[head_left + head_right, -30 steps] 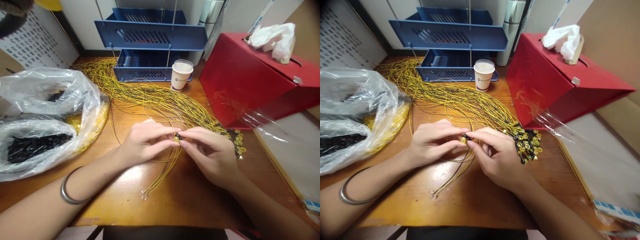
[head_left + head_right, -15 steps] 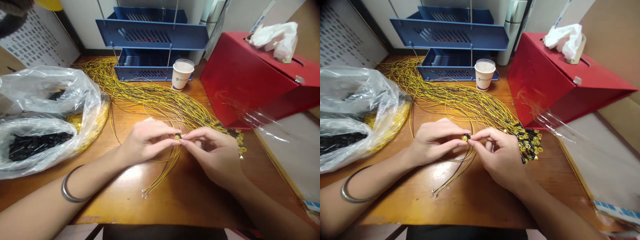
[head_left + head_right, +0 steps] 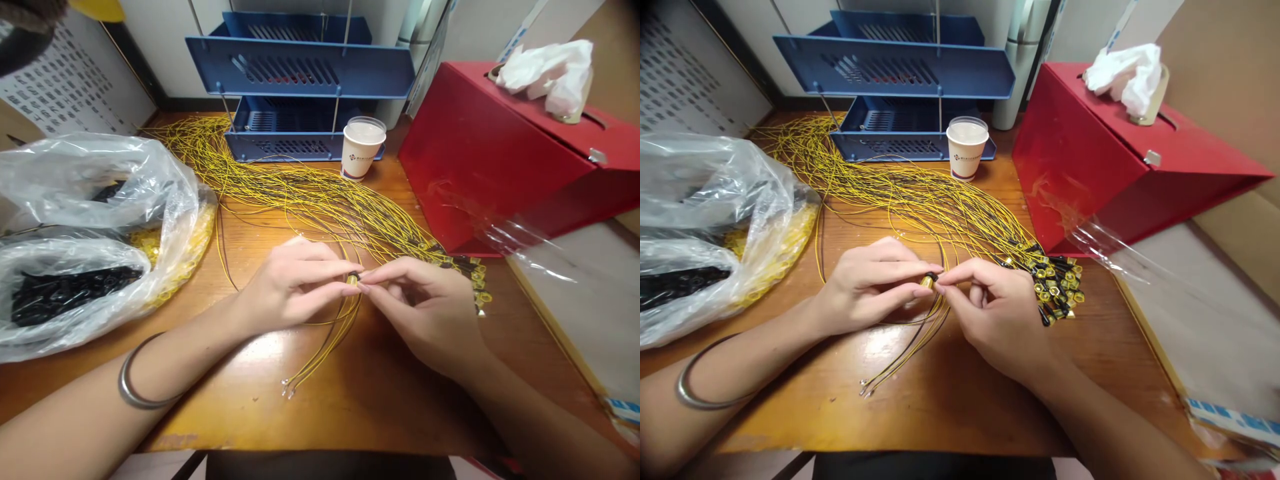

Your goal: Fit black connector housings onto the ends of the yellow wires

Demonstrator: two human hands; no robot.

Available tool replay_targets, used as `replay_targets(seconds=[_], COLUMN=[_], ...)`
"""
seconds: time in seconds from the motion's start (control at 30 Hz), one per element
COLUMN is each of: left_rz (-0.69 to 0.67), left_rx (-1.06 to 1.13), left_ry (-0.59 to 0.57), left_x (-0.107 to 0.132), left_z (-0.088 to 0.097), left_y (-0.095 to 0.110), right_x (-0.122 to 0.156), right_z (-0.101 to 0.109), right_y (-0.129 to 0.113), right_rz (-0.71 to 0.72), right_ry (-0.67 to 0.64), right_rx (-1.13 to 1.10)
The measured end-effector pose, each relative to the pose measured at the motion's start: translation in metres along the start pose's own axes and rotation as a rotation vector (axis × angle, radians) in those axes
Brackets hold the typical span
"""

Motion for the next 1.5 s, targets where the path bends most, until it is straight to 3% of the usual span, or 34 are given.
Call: replay_targets(seconds=[0.5,0.73,1.03,1.5], left_rz=[0.021,0.068,0.231,0.299], left_rx=[-0.02,0.034,0.105,0.143], left_ry=[0.015,0.062,0.015,-0.052], left_x=[-0.001,-0.002,-0.001,-0.005], left_z=[-0.002,-0.003,-0.006,-0.005], left_y=[0.004,0.006,0.012,0.016], right_x=[0.002,0.002,0.004,0.007], right_z=[-0.002,-0.006,-0.011,-0.013], right_y=[0.002,0.004,0.001,0.004], right_rz=[0.008,-0.12,-0.184,-0.185], right_ry=[-0.008,0.036,0.112,0.103], right_rx=[0.027,-0.102,-0.148,-0.163])
Point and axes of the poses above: each hand's wrist, its own x-axis away from the middle knuckle, its own z-axis out of the back of the hand, y = z × x, the point moved 2 cm from there along -x, towards the middle knuckle, and after that the axes turned 11 degrees about -x, right-handed, at the moved point
